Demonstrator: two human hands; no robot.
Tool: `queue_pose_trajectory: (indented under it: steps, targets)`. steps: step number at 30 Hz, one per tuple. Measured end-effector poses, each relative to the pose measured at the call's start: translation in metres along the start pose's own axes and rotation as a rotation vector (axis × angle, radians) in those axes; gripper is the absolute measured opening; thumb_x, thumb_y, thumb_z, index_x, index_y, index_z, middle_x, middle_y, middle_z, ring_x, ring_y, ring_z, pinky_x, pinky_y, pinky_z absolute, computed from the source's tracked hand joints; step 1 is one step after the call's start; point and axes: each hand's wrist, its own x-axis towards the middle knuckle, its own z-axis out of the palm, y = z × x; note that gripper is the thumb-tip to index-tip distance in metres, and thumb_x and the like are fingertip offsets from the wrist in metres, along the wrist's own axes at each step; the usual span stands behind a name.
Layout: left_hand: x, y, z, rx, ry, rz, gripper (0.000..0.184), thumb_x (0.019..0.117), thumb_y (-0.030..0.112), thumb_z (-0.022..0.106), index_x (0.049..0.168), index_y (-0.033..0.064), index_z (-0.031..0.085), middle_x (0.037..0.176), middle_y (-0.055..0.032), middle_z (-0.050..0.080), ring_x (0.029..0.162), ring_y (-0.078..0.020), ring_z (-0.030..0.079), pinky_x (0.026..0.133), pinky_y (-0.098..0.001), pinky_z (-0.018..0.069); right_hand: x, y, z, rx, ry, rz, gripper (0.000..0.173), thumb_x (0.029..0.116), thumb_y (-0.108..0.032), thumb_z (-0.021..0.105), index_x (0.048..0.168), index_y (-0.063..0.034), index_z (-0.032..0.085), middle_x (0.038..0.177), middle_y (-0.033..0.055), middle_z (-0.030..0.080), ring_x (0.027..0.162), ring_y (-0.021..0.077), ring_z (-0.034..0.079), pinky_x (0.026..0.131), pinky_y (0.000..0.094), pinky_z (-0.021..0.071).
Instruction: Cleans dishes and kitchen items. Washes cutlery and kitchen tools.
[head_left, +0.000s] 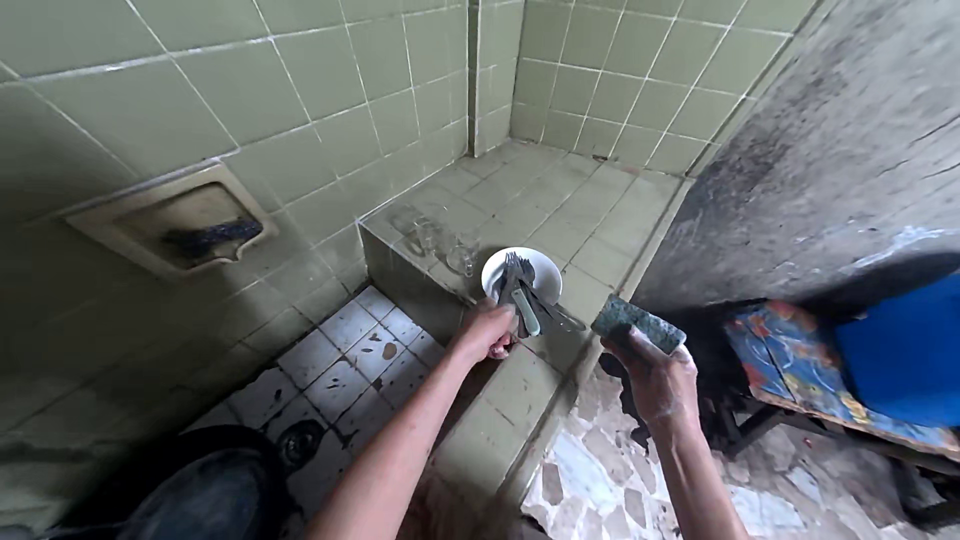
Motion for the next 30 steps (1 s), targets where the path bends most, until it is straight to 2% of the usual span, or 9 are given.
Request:
queue_pose_trajectory:
  steps: [5,8,11,13,14,16,20,25,30]
  targets:
    - [-0.022,-0.002,-0.017,-0.095,0.039,-0.009,0.022,0.1099,0.027,0.046,0.109,0.0058,0.053,0.058,0.0016,0.038,0.044,-0.0093,0.039,0.045,-0.0225,0.042,-0.012,-0.003,0.037,0.01,-0.01,0.01,0.022,0.1011,0.0,0.056,0.123,-0.0006,0.056,0.105,0.0135,0.07,0.085,0.0259,0.074,0.075,0.0434,0.0649]
    - [-0.041,-0.021,-0.025,-0.178,0.059,0.134,0.024,0.1103,0.022,0.046,0.123,0.0035,0.053,0.064,-0.0002,0.045,0.047,-0.0078,0.043,0.044,-0.0207,0.0415,-0.023,-0.001,0.059,-0.022,-0.15,-0.108,0.021,0.0994,0.001,0.058,0.12,-0.0011,0.058,0.103,0.0095,0.071,0.086,0.0217,0.074,0.079,0.0416,0.0648]
    - [-0.066,-0.057,-0.03,-0.216,0.098,0.27,0.024,0.1092,0.019,0.048,0.124,0.0023,0.057,0.066,0.001,0.044,0.047,-0.0047,0.038,0.043,-0.0184,0.0335,-0.059,0.019,0.087,-0.276,-0.559,-0.396,0.017,0.0963,-0.005,0.064,0.113,-0.0026,0.065,0.112,0.002,0.072,0.098,0.0094,0.069,0.086,0.0313,0.0594]
    - [-0.085,-0.082,-0.035,-0.29,0.16,0.316,0.013,0.1075,0.012,0.047,0.105,0.0044,0.058,0.061,0.0035,0.044,0.045,-0.0028,0.037,0.043,-0.0175,0.0343,-0.088,0.043,0.107,-0.434,-0.943,-0.484,0.021,0.0954,-0.006,0.061,0.113,0.0012,0.07,0.12,0.0091,0.071,0.114,0.0144,0.066,0.099,0.0336,0.0547]
    - [-0.097,-0.095,-0.039,-0.356,0.207,0.316,0.016,0.1058,0.006,0.045,0.095,0.0043,0.057,0.059,0.0042,0.043,0.045,-0.0024,0.036,0.044,-0.0173,0.0335,-0.098,0.058,0.114,-0.501,-1.135,-0.514,0.029,0.0957,-0.006,0.059,0.12,0.0028,0.071,0.129,0.0126,0.069,0.13,0.0207,0.06,0.113,0.0382,0.0456]
    - [-0.115,-0.131,-0.05,-0.436,0.273,0.318,0.023,0.1059,0.007,0.04,0.087,0.0079,0.053,0.055,0.0064,0.041,0.043,-0.0017,0.036,0.043,-0.0163,0.0335,-0.108,0.088,0.124,-0.584,-1.377,-0.579,0.033,0.096,-0.002,0.057,0.126,0.0036,0.069,0.136,0.0148,0.065,0.14,0.0266,0.051,0.124,0.0441,0.0305]
    - [-0.15,-0.189,-0.063,-0.46,0.328,0.236,0.029,0.1094,0.016,0.04,0.126,0.001,0.059,0.061,0.0046,0.042,0.045,-0.0045,0.039,0.042,-0.0193,0.0368,-0.107,0.142,0.149,-0.66,-1.395,-0.727,0.031,0.0931,0.006,0.058,0.123,0.0056,0.069,0.138,0.0193,0.064,0.138,0.0348,0.053,0.123,0.0513,0.0309]
    - [-0.185,-0.228,-0.085,-0.626,0.512,0.218,0.02,0.1074,0.012,0.043,0.107,-0.0006,0.059,0.059,0.0039,0.044,0.044,-0.0046,0.043,0.043,-0.0192,0.0402,-0.191,0.165,0.153,-0.478,-1.66,-0.59,0.034,0.0983,-0.005,0.053,0.127,0.0049,0.067,0.144,0.0142,0.061,0.148,0.0284,0.041,0.128,0.0519,0.0137]
    - [-0.21,-0.255,-0.091,-0.72,0.448,0.234,0.026,0.109,0.015,0.042,0.125,0.0007,0.057,0.058,0.0051,0.039,0.043,-0.004,0.039,0.04,-0.0185,0.0371,-0.199,0.178,0.178,-0.611,-1.609,-0.64,0.037,0.102,-0.008,0.047,0.133,0.0065,0.063,0.148,0.0162,0.057,0.15,0.0331,0.038,0.127,0.0578,0.0102]
